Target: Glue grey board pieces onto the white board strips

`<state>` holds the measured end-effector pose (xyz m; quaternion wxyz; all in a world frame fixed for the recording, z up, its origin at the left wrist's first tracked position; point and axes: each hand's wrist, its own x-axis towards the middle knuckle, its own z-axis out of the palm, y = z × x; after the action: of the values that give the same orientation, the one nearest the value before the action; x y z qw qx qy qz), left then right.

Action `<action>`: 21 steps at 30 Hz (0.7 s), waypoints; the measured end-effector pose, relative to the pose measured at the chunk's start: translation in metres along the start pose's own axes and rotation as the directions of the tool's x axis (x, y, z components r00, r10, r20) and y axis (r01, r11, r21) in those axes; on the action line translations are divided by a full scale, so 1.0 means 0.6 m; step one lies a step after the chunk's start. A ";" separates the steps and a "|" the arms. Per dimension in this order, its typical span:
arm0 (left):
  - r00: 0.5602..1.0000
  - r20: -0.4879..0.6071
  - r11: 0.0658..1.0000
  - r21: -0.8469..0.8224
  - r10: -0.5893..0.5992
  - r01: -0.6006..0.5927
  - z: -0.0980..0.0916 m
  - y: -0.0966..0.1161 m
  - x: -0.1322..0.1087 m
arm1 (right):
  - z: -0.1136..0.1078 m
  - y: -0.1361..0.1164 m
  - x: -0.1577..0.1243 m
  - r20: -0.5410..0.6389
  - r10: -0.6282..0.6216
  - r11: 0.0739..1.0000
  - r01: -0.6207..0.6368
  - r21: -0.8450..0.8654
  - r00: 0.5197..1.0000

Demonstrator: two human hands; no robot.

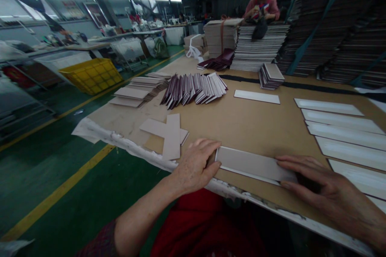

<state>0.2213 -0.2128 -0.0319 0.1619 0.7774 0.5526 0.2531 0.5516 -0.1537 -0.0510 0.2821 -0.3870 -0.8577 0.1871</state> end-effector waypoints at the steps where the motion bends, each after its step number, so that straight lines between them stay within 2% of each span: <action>1: 1.000 0.001 1.000 -0.003 0.003 -0.003 -0.001 0.001 0.001 | 0.002 0.002 -0.001 0.003 0.008 1.000 -0.008 0.006 1.000; 7: 1.000 0.021 1.000 0.008 -0.013 0.013 -0.001 0.002 0.004 | 0.004 0.010 -0.005 0.063 0.036 0.999 -0.037 0.012 0.997; 21: 0.999 0.019 0.999 0.024 -0.046 0.045 0.002 0.002 0.010 | -0.006 -0.010 -0.008 0.138 0.084 0.996 -0.089 0.031 0.987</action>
<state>0.2243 -0.2077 -0.0311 0.1637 0.7689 0.5715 0.2353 0.5533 -0.1607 -0.0467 0.2213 -0.4050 -0.8538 0.2409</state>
